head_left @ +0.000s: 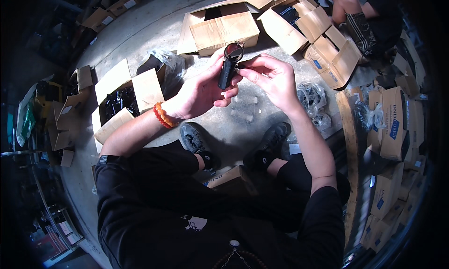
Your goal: The person picks up a small black plastic component from a box, inserts a small silver metal pin or screw into it by hand, and then places the assembled part into a plastic bag.
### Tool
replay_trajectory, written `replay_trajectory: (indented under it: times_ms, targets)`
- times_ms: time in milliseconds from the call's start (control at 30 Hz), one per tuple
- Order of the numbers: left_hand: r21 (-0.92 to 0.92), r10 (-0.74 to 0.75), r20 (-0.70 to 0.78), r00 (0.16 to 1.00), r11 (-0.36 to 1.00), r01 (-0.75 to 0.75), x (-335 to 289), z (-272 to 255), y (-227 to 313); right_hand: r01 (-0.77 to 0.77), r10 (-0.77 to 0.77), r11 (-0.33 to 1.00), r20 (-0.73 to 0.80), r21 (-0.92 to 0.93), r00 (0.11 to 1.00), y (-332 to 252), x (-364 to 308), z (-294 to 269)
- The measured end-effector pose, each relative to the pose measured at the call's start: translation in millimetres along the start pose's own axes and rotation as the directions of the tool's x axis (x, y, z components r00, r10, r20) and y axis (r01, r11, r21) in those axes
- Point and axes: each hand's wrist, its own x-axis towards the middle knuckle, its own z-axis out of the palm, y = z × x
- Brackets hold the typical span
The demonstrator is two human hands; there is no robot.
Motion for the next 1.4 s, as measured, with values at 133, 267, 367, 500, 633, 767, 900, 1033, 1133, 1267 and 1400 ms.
replay_trajectory:
  times_ms: [133, 267, 367, 500, 633, 767, 900, 1033, 1133, 1267, 1400]
  targets:
    - [0.07, 0.021, 0.009, 1.0, 0.997, -0.022, -1, 4, 2, -0.032, 0.032, 0.999, 0.0, 0.041, 0.999, -5, 0, 2]
    - [0.106, 0.024, 0.006, 1.0, 0.994, -0.025, 0, 7, 3, 0.064, -0.066, 0.996, -0.035, -0.057, 0.997, -3, -1, 3]
    - [0.127, 0.035, 0.031, 0.999, 0.991, -0.039, 1, 3, 2, 0.216, -0.234, 0.951, -0.06, -0.22, 0.97, -1, 0, 5]
    - [0.154, 0.046, 0.023, 0.999, 0.987, -0.049, -1, 5, 3, 0.279, -0.313, 0.912, -0.071, -0.301, 0.947, 1, 1, 5]
    - [0.166, 0.046, 0.014, 0.999, 0.985, -0.048, -3, 5, 3, 0.261, -0.286, 0.921, -0.045, -0.289, 0.957, -4, 1, 6]
    - [0.156, 0.049, 0.027, 0.998, 0.986, -0.053, -2, 3, 1, 0.241, -0.261, 0.931, -0.038, -0.275, 0.965, -4, 1, 7]
    - [0.147, 0.04, 0.01, 0.999, 0.988, -0.041, -2, 7, -1, 0.171, -0.208, 0.913, -0.064, -0.371, 0.976, 0, -2, 8]
    - [0.058, 0.01, 0.017, 1.0, 0.998, -0.011, 1, 7, -1, 0.13, -0.165, 0.947, -0.096, -0.295, 0.982, 4, -5, 17]
    - [-0.04, -0.016, 0.039, 0.999, 0.999, 0.017, 1, 7, -2, 0.023, -0.014, 0.998, -0.155, 0.058, 0.988, 0, -6, 29]
    - [-0.141, -0.034, 0.071, 0.997, 0.989, 0.043, 2, 11, -2, 0.023, -0.005, 0.989, -0.122, 0.146, 0.992, 2, -10, 29]
    - [-0.143, -0.067, 0.031, 0.997, 0.987, 0.071, 1, 18, 2, 0.042, -0.02, 0.984, -0.129, 0.174, 0.991, 1, -11, 32]
